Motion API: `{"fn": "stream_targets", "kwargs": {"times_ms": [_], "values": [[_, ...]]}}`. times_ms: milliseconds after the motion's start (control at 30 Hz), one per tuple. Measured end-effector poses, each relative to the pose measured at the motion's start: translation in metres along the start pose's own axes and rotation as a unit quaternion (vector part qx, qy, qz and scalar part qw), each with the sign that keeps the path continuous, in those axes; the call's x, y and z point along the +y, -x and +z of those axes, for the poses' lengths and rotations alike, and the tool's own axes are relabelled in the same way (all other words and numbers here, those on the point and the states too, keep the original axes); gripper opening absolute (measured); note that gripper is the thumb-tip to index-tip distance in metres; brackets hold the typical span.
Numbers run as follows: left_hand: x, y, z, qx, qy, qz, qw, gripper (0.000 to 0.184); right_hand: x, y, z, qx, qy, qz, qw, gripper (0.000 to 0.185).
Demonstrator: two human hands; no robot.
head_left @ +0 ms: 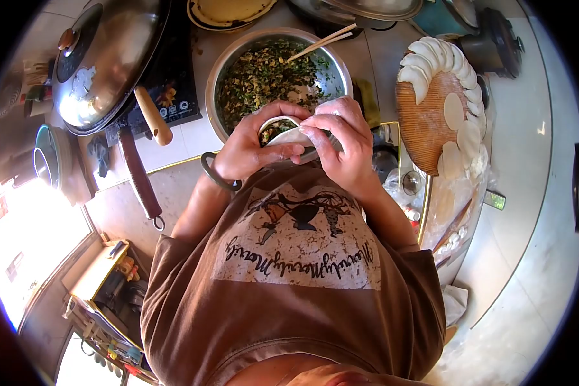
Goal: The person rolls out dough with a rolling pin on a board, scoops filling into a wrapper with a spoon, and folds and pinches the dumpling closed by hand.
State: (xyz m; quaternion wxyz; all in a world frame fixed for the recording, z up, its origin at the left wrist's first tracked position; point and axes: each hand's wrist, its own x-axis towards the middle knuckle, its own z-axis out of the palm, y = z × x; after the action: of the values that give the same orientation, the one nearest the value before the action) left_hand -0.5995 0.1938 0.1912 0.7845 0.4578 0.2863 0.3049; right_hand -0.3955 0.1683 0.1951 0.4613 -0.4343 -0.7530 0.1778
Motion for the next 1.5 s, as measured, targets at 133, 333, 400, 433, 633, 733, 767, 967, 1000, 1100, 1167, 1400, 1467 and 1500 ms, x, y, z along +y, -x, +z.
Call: {"fn": "stream_targets", "kwargs": {"times_ms": [133, 333, 400, 433, 633, 733, 767, 967, 1000, 1100, 1167, 1400, 1467, 1500], "values": [[0.0, -0.001, -0.003, -0.019, -0.027, 0.006, 0.999, 0.054, -0.011, -0.008, 0.001, 0.023, 0.028, 0.007, 0.999, 0.018], [0.004, 0.0, 0.002, -0.007, -0.001, -0.057, 0.998, 0.057, -0.002, -0.006, -0.003, -0.03, 0.022, -0.037, 0.999, 0.018], [0.005, 0.0, 0.001, -0.016, -0.001, -0.04, 0.999, 0.059, -0.003, -0.003, -0.004, -0.004, 0.03, -0.035, 0.999, 0.018], [0.006, 0.0, 0.001, -0.02, -0.001, -0.022, 1.0, 0.06, -0.003, -0.002, -0.004, 0.009, 0.033, -0.034, 0.999, 0.018], [0.0, 0.001, -0.003, -0.028, -0.029, 0.001, 0.999, 0.064, -0.01, -0.005, -0.008, 0.012, 0.044, -0.03, 0.999, 0.032], [0.002, 0.001, -0.001, -0.02, 0.002, -0.002, 1.0, 0.064, -0.007, -0.005, -0.01, -0.01, 0.057, -0.065, 0.996, 0.041], [0.002, 0.0, 0.0, -0.019, 0.016, 0.0, 1.0, 0.064, -0.011, -0.007, -0.012, -0.03, 0.066, -0.071, 0.995, 0.04], [-0.008, -0.002, -0.001, -0.021, -0.068, 0.047, 0.996, 0.063, -0.012, -0.011, -0.017, -0.084, 0.086, -0.072, 0.99, 0.035], [-0.006, -0.002, 0.001, -0.012, -0.045, 0.034, 0.998, 0.06, -0.011, -0.01, -0.017, -0.08, 0.07, -0.065, 0.992, 0.034], [0.001, 0.0, 0.005, 0.008, 0.011, -0.008, 1.0, 0.056, -0.011, -0.008, -0.015, -0.039, 0.003, 0.029, 0.999, 0.031], [0.006, 0.001, 0.006, 0.008, 0.032, -0.043, 0.999, 0.055, -0.008, -0.006, -0.016, -0.057, 0.001, 0.018, 0.998, 0.028], [0.009, -0.004, 0.004, -0.023, -0.053, -0.024, 0.998, 0.068, -0.001, -0.005, -0.013, -0.051, 0.019, -0.036, 0.998, 0.016], [0.022, -0.004, 0.003, -0.046, -0.026, -0.003, 0.999, 0.076, -0.004, -0.005, -0.015, -0.007, -0.004, -0.032, 0.999, 0.015], [0.032, -0.002, 0.004, -0.062, 0.014, 0.002, 0.998, 0.081, -0.006, -0.008, -0.016, 0.016, -0.015, -0.032, 0.999, 0.014]]}}
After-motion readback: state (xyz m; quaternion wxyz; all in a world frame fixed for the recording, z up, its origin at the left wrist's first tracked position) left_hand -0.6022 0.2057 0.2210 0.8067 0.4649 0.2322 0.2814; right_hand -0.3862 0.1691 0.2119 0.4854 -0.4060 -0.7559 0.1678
